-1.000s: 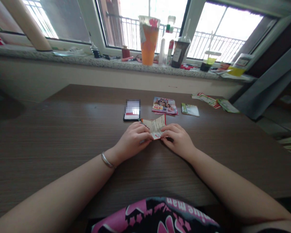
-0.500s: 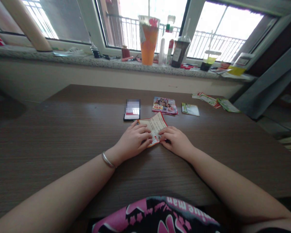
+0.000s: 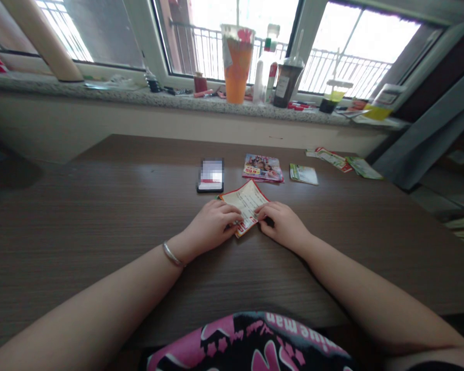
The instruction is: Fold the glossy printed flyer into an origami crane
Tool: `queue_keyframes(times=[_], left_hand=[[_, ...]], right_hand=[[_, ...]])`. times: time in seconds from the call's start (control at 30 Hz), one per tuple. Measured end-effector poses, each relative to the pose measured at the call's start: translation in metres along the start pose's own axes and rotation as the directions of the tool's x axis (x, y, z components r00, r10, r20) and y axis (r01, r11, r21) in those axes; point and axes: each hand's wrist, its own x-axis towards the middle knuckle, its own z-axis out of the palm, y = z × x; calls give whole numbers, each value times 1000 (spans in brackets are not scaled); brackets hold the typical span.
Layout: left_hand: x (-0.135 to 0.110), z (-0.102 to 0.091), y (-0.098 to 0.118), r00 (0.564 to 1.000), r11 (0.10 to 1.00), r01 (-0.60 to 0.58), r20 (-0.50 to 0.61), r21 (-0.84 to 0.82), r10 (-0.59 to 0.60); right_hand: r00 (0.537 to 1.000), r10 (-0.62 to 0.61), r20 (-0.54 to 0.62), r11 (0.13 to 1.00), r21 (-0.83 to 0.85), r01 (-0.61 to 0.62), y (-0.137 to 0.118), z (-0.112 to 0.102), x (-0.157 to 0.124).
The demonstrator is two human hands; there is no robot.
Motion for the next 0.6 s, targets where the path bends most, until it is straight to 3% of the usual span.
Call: queue_keyframes(times=[0.2,0.6], left_hand=[[0,0,-1,998,999,-46,31,-13,47],[-2,-1,1,976,963,-170,100,-210,194]], right_hand=[[997,79,-18,997,1,-79,6,1,0],[990,66,-124,990,132,-50,11,2,1]])
